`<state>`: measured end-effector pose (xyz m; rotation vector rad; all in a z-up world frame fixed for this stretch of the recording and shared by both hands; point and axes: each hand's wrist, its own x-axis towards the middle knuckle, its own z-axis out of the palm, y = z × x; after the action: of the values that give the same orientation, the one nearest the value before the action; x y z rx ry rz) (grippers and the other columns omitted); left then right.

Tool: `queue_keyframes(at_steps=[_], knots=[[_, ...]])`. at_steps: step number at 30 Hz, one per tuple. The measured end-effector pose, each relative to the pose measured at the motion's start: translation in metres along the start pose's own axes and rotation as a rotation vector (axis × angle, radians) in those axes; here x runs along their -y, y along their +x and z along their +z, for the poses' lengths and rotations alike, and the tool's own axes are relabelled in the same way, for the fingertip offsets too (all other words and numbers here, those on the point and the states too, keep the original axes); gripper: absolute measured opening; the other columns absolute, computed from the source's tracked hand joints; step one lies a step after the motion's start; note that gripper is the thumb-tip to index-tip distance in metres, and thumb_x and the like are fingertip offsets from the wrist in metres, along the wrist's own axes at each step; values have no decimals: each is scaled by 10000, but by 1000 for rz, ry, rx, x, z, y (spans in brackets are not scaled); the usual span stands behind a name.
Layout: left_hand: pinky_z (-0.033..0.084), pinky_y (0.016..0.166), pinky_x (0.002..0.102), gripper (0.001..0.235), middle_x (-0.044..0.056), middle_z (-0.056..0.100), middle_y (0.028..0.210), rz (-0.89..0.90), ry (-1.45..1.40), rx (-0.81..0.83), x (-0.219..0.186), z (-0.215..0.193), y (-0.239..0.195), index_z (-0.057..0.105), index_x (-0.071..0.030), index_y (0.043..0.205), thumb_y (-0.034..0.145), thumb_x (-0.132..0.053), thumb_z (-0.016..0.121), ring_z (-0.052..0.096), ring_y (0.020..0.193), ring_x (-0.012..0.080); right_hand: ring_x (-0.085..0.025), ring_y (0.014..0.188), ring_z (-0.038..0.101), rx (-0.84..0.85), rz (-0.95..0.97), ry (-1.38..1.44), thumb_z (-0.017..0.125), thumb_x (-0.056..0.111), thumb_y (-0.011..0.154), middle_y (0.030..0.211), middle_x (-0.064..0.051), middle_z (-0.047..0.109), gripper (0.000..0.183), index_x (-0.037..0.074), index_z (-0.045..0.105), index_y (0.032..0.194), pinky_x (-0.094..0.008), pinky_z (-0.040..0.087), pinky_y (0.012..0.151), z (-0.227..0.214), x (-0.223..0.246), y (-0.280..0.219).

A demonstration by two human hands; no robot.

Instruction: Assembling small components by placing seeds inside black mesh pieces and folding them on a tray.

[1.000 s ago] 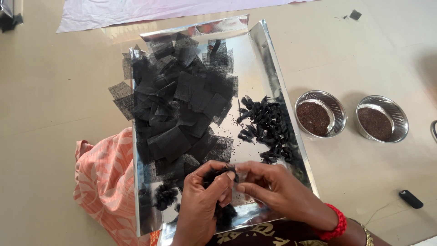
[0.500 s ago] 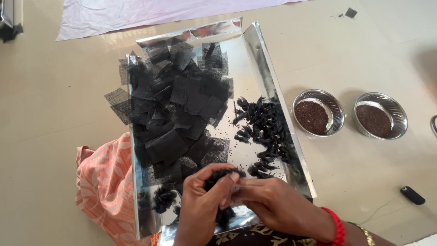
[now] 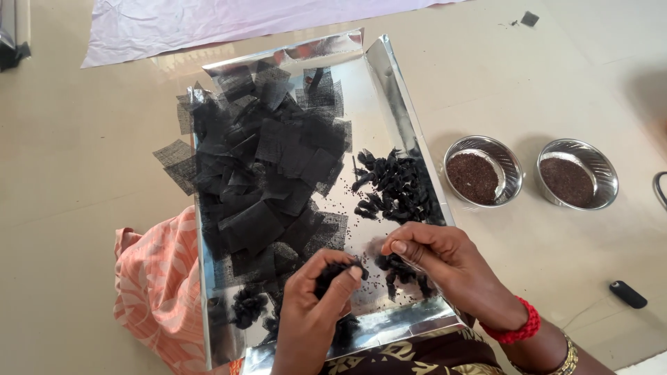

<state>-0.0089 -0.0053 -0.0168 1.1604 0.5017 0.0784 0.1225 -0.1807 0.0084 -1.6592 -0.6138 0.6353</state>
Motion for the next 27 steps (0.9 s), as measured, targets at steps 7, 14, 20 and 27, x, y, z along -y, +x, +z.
queue_keyframes(at_steps=[7, 14, 20, 27], knots=[[342, 446, 224, 108, -17, 731, 714, 9, 59, -97, -19, 5, -4, 735, -4, 957, 894, -87, 703, 518, 541, 23, -213, 737, 714, 264, 11, -130, 665, 68, 963, 865, -103, 776, 144, -7, 787, 949, -373, 564, 639, 11, 18, -14], [337, 460, 243, 104, -1, 620, 811, -121, -439, 144, 1, 1, -4, 686, 51, 1017, 934, -12, 679, 463, 575, 73, -248, 801, 760, 121, -263, -505, 643, -65, 836, 927, -110, 761, 254, 38, 740, 1047, -350, 591, 680, 15, -2, 7], [391, 528, 238, 64, 132, 737, 918, -70, -447, 163, -4, 2, -2, 587, -19, 987, 964, -74, 609, 483, 605, 88, -186, 834, 683, 69, -120, 51, 608, -54, 1001, 968, -111, 771, 172, 24, 761, 1012, -317, 556, 747, -10, -24, -6], [414, 563, 242, 92, 167, 727, 862, -17, -416, 211, 1, 5, -1, 601, -3, 1034, 976, -58, 648, 494, 595, 81, -188, 893, 734, 103, -88, 722, 612, -30, 995, 1026, -114, 789, 300, 48, 731, 1258, -382, 601, 890, 3, 2, -2]])
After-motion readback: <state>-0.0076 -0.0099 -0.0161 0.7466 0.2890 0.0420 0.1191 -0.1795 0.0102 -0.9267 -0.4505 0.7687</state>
